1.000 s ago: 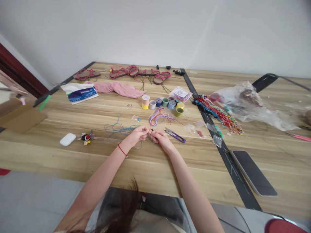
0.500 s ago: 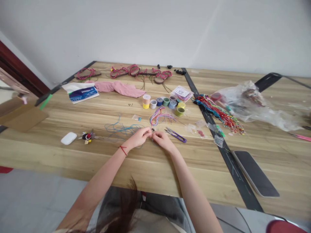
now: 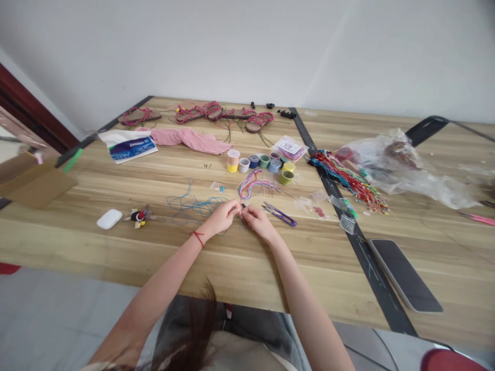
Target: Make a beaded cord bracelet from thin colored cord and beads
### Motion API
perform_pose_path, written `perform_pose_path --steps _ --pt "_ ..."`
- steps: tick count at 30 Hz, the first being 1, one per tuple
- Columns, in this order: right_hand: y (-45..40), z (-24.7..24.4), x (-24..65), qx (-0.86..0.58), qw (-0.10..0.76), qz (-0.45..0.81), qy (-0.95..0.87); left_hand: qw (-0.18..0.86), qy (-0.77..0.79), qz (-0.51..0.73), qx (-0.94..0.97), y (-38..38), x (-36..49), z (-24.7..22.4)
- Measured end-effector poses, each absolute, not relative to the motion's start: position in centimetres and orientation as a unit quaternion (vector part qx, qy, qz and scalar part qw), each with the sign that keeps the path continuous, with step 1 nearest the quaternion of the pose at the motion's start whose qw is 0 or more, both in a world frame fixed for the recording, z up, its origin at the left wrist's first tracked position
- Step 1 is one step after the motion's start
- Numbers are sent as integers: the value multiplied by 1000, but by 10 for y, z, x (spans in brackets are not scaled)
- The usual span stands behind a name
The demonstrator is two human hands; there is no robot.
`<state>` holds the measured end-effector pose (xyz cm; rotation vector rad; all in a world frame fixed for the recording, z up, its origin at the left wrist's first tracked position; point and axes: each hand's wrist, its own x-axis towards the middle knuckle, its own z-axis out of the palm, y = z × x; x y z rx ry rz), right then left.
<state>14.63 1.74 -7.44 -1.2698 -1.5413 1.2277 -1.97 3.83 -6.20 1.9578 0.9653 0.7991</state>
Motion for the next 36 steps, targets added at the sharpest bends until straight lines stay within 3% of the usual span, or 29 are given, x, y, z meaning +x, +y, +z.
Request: perform_pose_path --steps 7,17,20,27,36 --pt "19 -79 146 -523 386 454 -610 273 402 272 830 33 -19 -62" --pt "19 -79 146 -527 391 452 -604 235 422 241 842 30 -17 -59" --pt "18 -79 147 -508 394 482 -595 323 390 292 811 35 -18 -63" --pt "20 -73 144 -450 422 559 -554 663 303 410 548 43 -15 -64" --pt "11 -59 139 -387 482 583 -528 718 277 479 422 36 -11 -57"
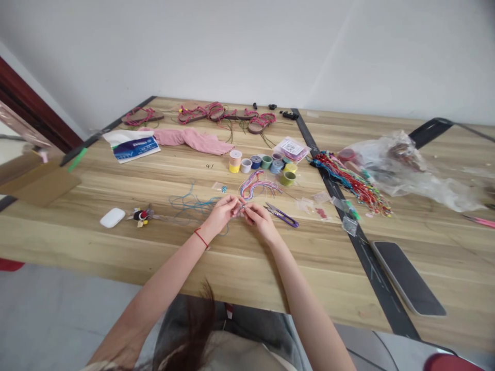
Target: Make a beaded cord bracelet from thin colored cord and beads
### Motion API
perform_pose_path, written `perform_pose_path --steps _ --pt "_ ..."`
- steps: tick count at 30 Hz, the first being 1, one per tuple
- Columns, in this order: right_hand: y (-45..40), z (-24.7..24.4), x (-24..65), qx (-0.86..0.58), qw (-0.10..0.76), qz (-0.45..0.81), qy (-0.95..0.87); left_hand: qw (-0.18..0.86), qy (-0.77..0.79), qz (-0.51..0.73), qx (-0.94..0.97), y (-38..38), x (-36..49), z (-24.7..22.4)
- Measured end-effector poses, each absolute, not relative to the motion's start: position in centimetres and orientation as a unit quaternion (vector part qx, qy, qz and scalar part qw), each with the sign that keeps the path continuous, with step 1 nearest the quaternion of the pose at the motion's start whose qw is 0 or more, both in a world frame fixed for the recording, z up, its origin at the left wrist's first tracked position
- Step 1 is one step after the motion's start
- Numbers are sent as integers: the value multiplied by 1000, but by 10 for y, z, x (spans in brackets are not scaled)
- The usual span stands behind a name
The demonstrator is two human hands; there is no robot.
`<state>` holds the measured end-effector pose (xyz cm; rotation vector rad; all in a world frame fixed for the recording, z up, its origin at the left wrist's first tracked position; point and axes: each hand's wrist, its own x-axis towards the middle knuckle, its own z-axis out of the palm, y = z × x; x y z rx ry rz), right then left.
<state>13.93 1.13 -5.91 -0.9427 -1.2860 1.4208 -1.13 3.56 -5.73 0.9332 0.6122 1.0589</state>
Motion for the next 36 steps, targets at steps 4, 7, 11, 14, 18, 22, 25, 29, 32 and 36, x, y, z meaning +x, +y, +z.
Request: perform_pose_path --steps 4,7,11,14,18,22,25,29,32,36 --pt "9 -57 139 -415 489 555 -530 716 286 483 415 36 -13 -54" --pt "10 -59 139 -427 504 520 -541 704 295 485 427 37 -13 -53" --pt "11 -64 137 -424 552 464 -548 679 308 497 444 39 -14 -54" --pt "10 -66 136 -421 569 427 -562 661 315 500 462 41 -15 -56" --pt "9 -65 135 -421 542 427 -589 644 331 493 482 42 -16 -58" --pt "8 -62 134 -423 524 438 -596 624 349 483 506 43 -16 -59" --pt "8 -61 134 -439 519 434 -592 613 363 479 513 43 -15 -58" --pt "10 -65 135 -458 513 420 -592 593 382 472 529 42 -15 -54" --pt "12 -68 137 -473 509 409 -591 578 391 469 542 42 -15 -51" --pt "14 -68 137 -502 507 386 -585 568 393 462 557 41 -15 -47"
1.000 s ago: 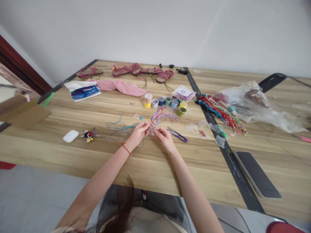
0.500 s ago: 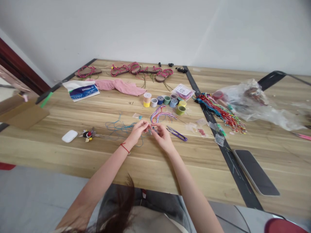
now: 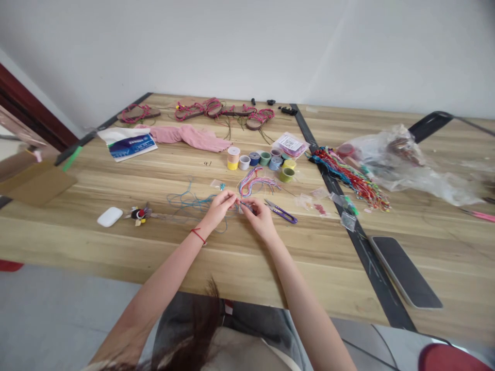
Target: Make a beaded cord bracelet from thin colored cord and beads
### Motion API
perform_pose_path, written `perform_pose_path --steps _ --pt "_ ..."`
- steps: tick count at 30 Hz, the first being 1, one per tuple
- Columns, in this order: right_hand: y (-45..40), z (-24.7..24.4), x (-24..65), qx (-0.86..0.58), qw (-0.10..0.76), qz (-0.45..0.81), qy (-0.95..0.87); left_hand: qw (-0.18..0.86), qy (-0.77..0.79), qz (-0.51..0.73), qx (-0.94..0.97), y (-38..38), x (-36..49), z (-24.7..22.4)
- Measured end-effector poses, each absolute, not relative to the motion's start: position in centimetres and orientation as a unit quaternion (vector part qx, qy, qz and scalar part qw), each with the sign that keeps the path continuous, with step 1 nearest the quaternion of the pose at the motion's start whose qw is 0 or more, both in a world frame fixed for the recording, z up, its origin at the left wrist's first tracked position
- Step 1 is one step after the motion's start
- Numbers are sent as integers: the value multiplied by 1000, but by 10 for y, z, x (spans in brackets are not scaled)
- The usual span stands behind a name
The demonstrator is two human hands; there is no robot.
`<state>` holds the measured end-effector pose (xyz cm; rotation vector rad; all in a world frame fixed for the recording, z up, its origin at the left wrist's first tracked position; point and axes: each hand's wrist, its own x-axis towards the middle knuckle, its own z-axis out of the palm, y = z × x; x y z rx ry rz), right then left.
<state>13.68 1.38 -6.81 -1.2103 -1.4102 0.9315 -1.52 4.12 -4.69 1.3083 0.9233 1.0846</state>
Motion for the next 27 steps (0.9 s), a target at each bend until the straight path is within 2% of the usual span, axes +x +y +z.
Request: perform_pose_path --steps 10,18,27 --pt "14 -65 134 -438 532 534 -489 544 391 457 585 40 -13 -47" --pt "15 -63 135 -438 539 533 -483 531 410 466 578 43 -15 -50" --pt "13 -69 132 -462 527 482 -526 493 416 462 608 43 -10 -74"
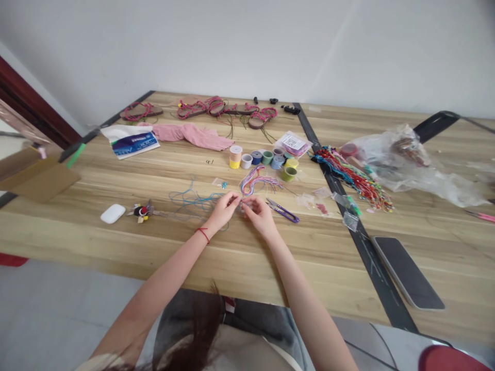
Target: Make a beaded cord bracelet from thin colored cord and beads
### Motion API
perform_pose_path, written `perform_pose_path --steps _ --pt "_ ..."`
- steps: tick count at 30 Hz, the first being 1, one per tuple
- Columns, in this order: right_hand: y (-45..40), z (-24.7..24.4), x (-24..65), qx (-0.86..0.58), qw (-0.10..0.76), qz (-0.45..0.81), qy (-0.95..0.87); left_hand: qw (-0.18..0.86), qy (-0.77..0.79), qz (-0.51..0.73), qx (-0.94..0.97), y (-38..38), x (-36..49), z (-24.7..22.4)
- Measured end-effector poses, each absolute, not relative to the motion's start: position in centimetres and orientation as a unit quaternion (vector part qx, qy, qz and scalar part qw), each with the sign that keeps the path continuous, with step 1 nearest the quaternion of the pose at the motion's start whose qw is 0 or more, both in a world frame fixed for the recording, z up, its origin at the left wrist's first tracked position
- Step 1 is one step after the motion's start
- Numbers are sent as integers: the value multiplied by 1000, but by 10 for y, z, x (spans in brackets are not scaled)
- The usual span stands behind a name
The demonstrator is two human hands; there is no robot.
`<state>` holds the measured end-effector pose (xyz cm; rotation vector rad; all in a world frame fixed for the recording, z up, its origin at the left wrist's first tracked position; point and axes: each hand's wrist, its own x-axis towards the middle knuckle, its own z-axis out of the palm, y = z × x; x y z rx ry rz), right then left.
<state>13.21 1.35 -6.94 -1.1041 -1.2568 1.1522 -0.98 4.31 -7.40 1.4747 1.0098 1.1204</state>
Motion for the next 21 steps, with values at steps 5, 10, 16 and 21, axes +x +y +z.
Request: perform_pose_path --steps 5,10,16,21 --pt "14 -73 134 -475 527 468 -527 505 404 464 605 42 -8 -77" --pt "13 -76 134 -468 488 493 -547 470 415 473 618 42 -10 -74" --pt "14 -77 132 -464 453 530 -546 444 410 471 642 44 -13 -72" --pt "17 -75 134 -474 485 525 -514 432 418 479 639 45 -13 -73"
